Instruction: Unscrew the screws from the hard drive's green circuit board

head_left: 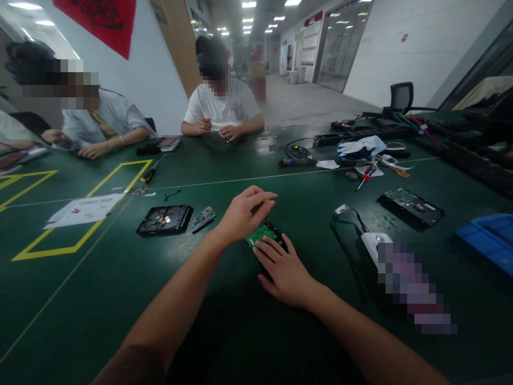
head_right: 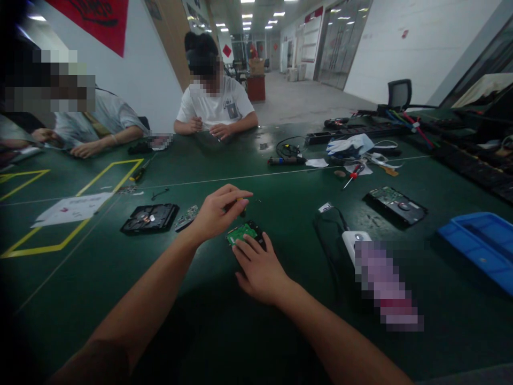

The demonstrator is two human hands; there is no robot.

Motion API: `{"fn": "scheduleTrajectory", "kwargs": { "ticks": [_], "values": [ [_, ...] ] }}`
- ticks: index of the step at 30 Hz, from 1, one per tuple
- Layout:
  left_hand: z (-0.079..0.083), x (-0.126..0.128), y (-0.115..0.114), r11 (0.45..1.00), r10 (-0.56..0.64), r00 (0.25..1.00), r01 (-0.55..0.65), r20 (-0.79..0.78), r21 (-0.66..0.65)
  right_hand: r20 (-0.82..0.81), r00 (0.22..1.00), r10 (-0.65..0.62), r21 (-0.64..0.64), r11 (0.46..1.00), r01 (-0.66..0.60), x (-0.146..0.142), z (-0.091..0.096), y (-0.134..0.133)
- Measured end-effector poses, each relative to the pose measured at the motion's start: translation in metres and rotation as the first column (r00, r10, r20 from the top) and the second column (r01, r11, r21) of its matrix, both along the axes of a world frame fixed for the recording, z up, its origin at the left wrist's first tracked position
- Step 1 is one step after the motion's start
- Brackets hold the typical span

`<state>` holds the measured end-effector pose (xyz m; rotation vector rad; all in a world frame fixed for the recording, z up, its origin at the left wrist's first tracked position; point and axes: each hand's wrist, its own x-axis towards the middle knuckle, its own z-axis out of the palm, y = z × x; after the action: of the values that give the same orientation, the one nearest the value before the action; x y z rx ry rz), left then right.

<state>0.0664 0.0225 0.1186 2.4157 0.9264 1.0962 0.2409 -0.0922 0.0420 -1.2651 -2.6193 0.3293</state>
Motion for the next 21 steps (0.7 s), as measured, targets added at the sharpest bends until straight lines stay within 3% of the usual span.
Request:
{"fn": "scheduleTrajectory", "kwargs": {
  "ticks": [5,11,21],
  "values": [
    [-0.005,-0.002,0.003,1.000,-0.006,0.999,0.006,0.048,-0.008,-0.002,1.000,0.003,-0.022,1.000,-0.003,-0.002,-0.004,0.004],
    [0.003,-0.004,0.006,0.996,-0.048,0.999,0.049,0.020,-0.070,-0.031,0.999,0.021,-0.085,0.996,-0.023,-0.001,-0.006,0.007],
    [0.008,-0.005,0.002,0.996,-0.071,0.997,0.070,-0.018,-0.054,-0.034,0.999,0.010,-0.051,0.999,-0.012,-0.001,-0.009,0.006]
  ]
}}
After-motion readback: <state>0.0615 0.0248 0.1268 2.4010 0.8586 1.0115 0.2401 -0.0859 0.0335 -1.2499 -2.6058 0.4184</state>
